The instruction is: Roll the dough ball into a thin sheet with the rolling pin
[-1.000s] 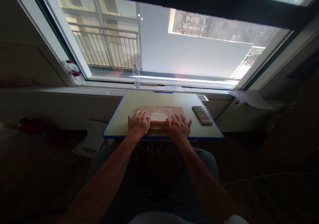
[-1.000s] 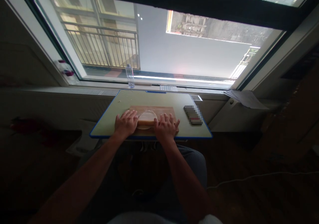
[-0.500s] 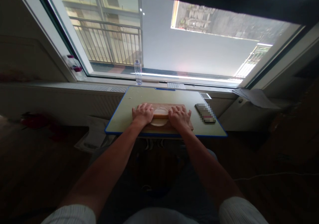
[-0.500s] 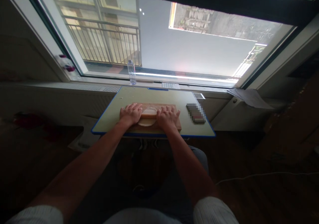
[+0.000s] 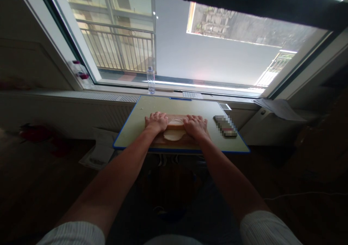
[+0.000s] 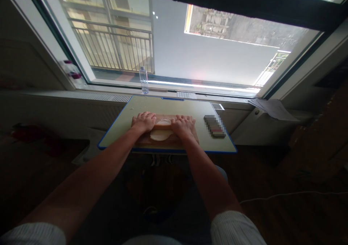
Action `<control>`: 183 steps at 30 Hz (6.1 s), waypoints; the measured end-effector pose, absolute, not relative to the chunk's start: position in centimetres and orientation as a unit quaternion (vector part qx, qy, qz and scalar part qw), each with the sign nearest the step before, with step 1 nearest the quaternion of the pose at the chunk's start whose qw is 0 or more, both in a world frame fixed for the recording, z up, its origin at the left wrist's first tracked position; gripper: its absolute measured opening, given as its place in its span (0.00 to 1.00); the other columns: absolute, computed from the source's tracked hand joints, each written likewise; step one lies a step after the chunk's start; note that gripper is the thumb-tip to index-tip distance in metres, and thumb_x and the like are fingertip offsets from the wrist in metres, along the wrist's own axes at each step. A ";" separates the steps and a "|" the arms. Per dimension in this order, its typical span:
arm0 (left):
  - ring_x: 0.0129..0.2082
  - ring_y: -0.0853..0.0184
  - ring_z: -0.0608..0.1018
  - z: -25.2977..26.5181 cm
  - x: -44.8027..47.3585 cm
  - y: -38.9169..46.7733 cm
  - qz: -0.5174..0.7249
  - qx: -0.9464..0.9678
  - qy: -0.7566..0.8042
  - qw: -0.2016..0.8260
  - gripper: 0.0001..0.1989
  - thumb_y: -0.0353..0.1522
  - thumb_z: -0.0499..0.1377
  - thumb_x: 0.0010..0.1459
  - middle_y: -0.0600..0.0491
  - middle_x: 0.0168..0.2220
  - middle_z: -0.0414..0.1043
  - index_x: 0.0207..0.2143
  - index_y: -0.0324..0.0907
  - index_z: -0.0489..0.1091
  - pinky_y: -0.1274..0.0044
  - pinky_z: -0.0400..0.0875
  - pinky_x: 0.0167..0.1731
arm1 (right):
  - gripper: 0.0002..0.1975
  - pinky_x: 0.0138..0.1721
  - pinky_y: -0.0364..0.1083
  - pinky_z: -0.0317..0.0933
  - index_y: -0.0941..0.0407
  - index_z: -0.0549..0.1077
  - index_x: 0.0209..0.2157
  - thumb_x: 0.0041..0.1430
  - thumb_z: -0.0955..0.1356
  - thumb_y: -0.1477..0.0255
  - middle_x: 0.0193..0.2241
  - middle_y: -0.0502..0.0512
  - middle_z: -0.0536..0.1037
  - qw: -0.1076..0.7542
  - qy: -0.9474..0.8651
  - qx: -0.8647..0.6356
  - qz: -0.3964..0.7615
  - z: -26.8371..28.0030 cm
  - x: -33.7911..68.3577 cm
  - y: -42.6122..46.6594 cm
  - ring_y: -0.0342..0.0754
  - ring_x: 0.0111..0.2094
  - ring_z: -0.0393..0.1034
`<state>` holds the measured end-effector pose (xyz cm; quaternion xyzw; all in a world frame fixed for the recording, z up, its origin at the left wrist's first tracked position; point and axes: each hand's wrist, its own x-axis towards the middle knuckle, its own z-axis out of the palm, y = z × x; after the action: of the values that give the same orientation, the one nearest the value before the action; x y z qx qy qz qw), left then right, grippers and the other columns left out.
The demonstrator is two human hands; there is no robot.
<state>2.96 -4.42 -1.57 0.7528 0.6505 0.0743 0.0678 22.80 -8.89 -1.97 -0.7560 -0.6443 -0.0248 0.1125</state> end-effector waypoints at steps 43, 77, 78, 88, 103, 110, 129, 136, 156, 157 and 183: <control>0.66 0.48 0.70 -1.5 3.4 1.0 0.051 0.764 0.640 0.060 0.29 0.46 0.41 0.71 0.43 0.68 0.68 0.63 0.52 0.73 0.51 0.67 0.63 | 0.35 0.68 0.69 0.50 0.54 0.69 0.70 0.72 0.58 0.48 0.70 0.64 0.68 0.113 -0.613 -0.779 0.071 -0.9 23.2 -4.5 0.67 0.66 0.61; 0.72 0.50 0.63 -1.5 2.8 -4.9 0.060 0.768 0.635 0.060 0.30 0.46 0.39 0.72 0.49 0.76 0.58 0.68 0.57 0.68 0.48 0.54 0.70 | 0.30 0.68 0.67 0.47 0.57 0.74 0.63 0.76 0.56 0.55 0.65 0.68 0.73 0.123 -0.641 -0.756 -0.044 -2.1 21.9 -10.7 0.66 0.66 0.60; 0.72 0.51 0.63 -1.5 2.8 -5.1 0.063 0.766 0.637 0.058 0.29 0.46 0.40 0.72 0.50 0.76 0.58 0.68 0.58 0.68 0.48 0.53 0.70 | 0.30 0.68 0.67 0.47 0.57 0.74 0.63 0.76 0.56 0.55 0.65 0.68 0.73 0.126 -0.642 -0.755 -0.047 -2.2 21.9 -10.9 0.66 0.66 0.60; 0.74 0.55 0.61 -1.7 2.5 -7.9 0.083 0.764 0.639 0.022 0.29 0.46 0.40 0.73 0.52 0.76 0.59 0.67 0.58 0.69 0.51 0.53 0.71 | 0.33 0.72 0.69 0.41 0.56 0.68 0.70 0.78 0.53 0.52 0.73 0.63 0.64 0.123 -0.639 -0.758 -0.033 -2.3 21.4 -13.4 0.67 0.74 0.50; 0.67 0.52 0.70 -1.3 4.1 -2.1 0.116 0.773 0.621 0.052 0.27 0.46 0.48 0.70 0.45 0.70 0.68 0.64 0.49 0.71 0.55 0.61 0.68 | 0.30 0.64 0.59 0.56 0.54 0.78 0.59 0.74 0.60 0.47 0.60 0.64 0.79 0.149 -0.663 -0.733 0.017 -1.1 23.7 -7.0 0.62 0.63 0.66; 0.63 0.50 0.74 -2.0 4.3 -0.4 0.093 0.775 0.624 0.041 0.26 0.45 0.47 0.70 0.42 0.65 0.73 0.59 0.45 0.76 0.56 0.67 0.63 | 0.33 0.62 0.59 0.58 0.55 0.79 0.58 0.70 0.63 0.44 0.59 0.66 0.80 0.140 -0.647 -0.747 0.061 -0.7 23.8 -5.2 0.64 0.62 0.68; 0.65 0.49 0.74 -4.6 3.4 0.9 0.143 0.803 0.578 0.021 0.24 0.43 0.50 0.71 0.41 0.64 0.75 0.59 0.46 0.77 0.55 0.65 0.65 | 0.28 0.70 0.65 0.47 0.52 0.74 0.63 0.72 0.66 0.50 0.64 0.61 0.76 0.138 -0.695 -0.696 0.116 -1.0 24.6 -4.1 0.62 0.68 0.60; 0.66 0.50 0.73 -4.7 3.4 0.5 0.124 0.802 0.583 0.040 0.24 0.43 0.48 0.72 0.42 0.65 0.74 0.59 0.46 0.76 0.55 0.63 0.66 | 0.28 0.72 0.67 0.43 0.51 0.73 0.64 0.72 0.67 0.51 0.66 0.60 0.74 0.139 -0.695 -0.694 0.123 -1.6 24.8 -4.3 0.63 0.71 0.57; 0.60 0.52 0.75 -1.0 4.5 -2.1 0.245 0.658 0.708 0.082 0.19 0.38 0.51 0.69 0.42 0.57 0.77 0.50 0.44 0.79 0.62 0.69 0.59 | 0.24 0.60 0.55 0.60 0.54 0.80 0.54 0.73 0.60 0.56 0.56 0.63 0.80 0.098 -0.635 -0.765 0.046 -0.1 23.5 -5.8 0.61 0.59 0.70; 0.59 0.53 0.75 -0.9 4.4 -2.1 0.243 0.653 0.710 0.098 0.18 0.38 0.52 0.68 0.42 0.57 0.78 0.50 0.44 0.79 0.62 0.69 0.58 | 0.24 0.60 0.55 0.60 0.53 0.80 0.54 0.73 0.60 0.56 0.57 0.64 0.80 0.095 -0.634 -0.766 0.046 -0.1 23.6 -5.7 0.61 0.60 0.70; 0.56 0.54 0.81 -1.1 4.1 0.6 0.107 0.767 0.627 0.090 0.21 0.45 0.52 0.67 0.46 0.55 0.82 0.50 0.48 0.81 0.67 0.74 0.55 | 0.24 0.59 0.60 0.60 0.58 0.82 0.51 0.69 0.64 0.56 0.54 0.69 0.80 0.093 -0.632 -0.768 0.055 -0.3 23.6 -3.2 0.65 0.59 0.68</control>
<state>4.09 0.64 -1.07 0.7667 0.6266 0.1072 0.0899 23.64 -3.24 -0.27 -0.7677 -0.6317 0.0546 0.0930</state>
